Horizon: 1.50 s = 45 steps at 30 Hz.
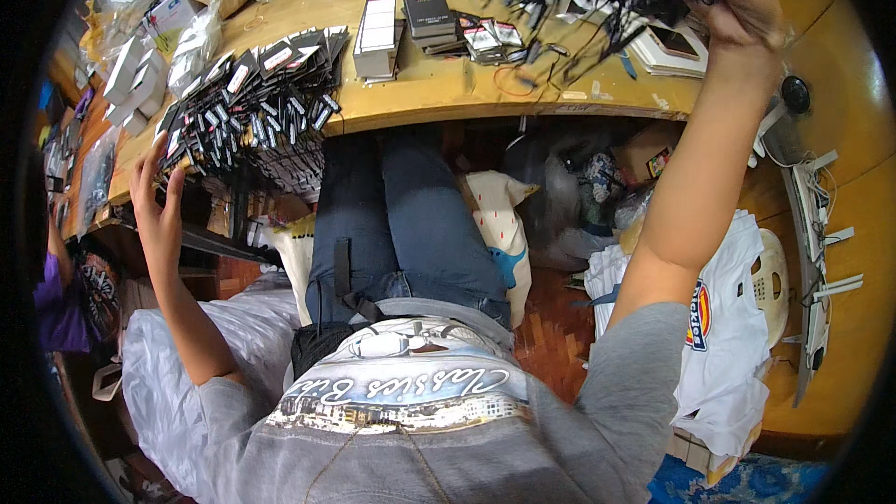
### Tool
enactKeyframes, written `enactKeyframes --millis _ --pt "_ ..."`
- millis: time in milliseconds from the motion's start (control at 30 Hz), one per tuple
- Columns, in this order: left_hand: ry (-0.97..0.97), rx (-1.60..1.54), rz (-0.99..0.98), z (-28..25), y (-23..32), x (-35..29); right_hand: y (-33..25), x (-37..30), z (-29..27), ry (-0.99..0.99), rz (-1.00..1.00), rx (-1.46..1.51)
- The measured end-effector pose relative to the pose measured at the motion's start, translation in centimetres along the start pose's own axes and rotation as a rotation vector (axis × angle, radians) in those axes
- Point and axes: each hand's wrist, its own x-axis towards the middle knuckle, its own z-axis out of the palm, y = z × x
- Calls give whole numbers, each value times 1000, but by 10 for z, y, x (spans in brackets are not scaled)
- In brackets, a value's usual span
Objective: The person sits on the floor and assembles keychains by attaching black plastic clips to rectangular tags. They pick up tags and clips from a cluttered table, connect them, and place the finished items into a pile. The person also handles a plastic bag containing clips and a white box during the process.
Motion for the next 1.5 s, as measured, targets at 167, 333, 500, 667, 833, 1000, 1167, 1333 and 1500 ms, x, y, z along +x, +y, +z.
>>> enactKeyframes --millis 167,333,500,667,833,1000,1167,1333,1500 --pt "-12 10 0 1 1 -1 24 -41 27 -391 55 52" --pt "7 24 53 3 2 -4 80 -102 108 -717 181 50" --pt "-24 -43 21 4 11 -5 171 -189 156 -791 252 -187" --pt "-6 -21 48 11 13 -8 193 -252 173 -913 174 -498" --pt "-56 -108 -12 14 18 -11 172 -230 141 -760 176 -382" --pt "-97 -138 21 15 27 -13 255 -241 52 -236 496 -871" --pt "-133 -216 31 22 39 -17 330 -311 41 -246 213 -1090" --pt "-113 -255 -17 16 50 -19 286 -276 52 13 694 -735" --pt "-142 -284 -14 21 54 -26 181 -226 100 -189 494 -411"
